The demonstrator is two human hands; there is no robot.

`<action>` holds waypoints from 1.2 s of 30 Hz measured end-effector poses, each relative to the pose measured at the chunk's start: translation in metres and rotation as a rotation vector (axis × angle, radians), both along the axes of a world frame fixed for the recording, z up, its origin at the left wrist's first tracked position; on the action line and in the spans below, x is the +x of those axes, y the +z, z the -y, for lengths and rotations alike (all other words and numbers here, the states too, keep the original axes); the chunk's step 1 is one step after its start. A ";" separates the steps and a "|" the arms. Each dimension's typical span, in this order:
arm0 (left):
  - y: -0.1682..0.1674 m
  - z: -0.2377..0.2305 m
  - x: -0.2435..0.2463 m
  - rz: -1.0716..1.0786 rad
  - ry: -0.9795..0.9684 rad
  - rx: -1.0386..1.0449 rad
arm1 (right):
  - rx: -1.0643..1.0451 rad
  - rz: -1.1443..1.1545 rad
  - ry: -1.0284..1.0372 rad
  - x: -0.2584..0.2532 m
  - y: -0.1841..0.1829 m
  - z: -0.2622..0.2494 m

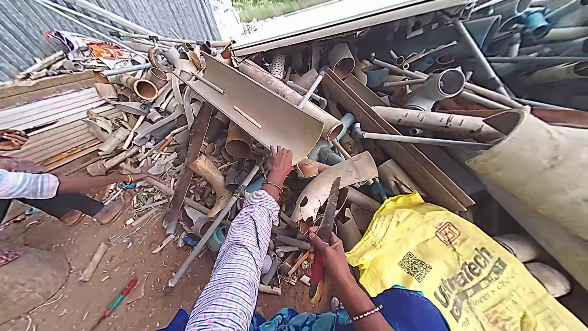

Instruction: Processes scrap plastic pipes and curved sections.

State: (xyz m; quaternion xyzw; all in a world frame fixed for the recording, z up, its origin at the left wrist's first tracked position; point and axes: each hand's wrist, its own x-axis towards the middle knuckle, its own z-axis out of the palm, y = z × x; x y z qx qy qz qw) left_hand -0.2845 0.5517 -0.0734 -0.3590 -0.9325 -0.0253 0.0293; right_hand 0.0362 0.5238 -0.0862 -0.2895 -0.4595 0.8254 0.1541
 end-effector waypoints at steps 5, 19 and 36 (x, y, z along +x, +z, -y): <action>-0.031 0.021 -0.007 -0.035 -0.021 0.074 | -0.013 -0.010 0.007 0.001 -0.001 0.000; -0.026 0.181 -0.017 -0.212 -0.252 -0.157 | 0.013 -0.015 0.009 -0.003 -0.003 0.006; -0.026 0.170 0.013 -0.219 0.315 0.495 | 0.043 0.039 0.023 -0.006 -0.007 0.013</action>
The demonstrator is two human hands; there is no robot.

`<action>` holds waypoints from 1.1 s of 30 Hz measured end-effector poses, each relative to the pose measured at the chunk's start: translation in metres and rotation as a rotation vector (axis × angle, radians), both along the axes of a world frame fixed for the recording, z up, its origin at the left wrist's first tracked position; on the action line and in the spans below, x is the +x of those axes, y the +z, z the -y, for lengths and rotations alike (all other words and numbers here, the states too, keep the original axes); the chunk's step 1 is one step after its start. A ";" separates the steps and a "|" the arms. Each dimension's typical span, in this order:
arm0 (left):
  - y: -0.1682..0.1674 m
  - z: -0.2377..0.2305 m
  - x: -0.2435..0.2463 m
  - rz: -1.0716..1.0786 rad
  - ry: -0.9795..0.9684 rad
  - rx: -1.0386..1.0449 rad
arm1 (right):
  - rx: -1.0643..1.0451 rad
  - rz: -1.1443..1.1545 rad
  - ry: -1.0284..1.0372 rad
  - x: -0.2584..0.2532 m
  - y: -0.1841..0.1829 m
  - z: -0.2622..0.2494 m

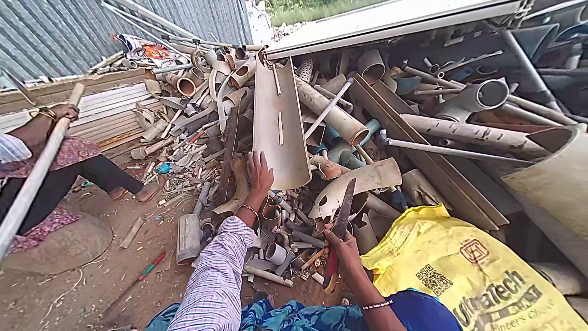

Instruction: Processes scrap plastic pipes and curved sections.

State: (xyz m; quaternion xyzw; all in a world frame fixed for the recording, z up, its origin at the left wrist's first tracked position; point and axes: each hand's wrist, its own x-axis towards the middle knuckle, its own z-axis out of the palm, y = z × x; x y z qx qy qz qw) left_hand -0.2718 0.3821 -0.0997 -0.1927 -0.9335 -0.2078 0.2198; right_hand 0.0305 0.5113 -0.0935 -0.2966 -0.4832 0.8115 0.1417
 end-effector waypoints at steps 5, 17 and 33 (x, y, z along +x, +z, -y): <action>0.004 0.025 -0.037 0.554 0.288 0.220 | 0.003 -0.003 -0.008 -0.001 0.001 -0.004; -0.003 0.030 -0.012 0.834 0.202 0.202 | 0.025 -0.005 0.009 -0.009 0.004 0.000; -0.051 0.094 0.137 0.929 0.185 0.333 | 0.553 0.126 -0.075 -0.028 -0.061 -0.022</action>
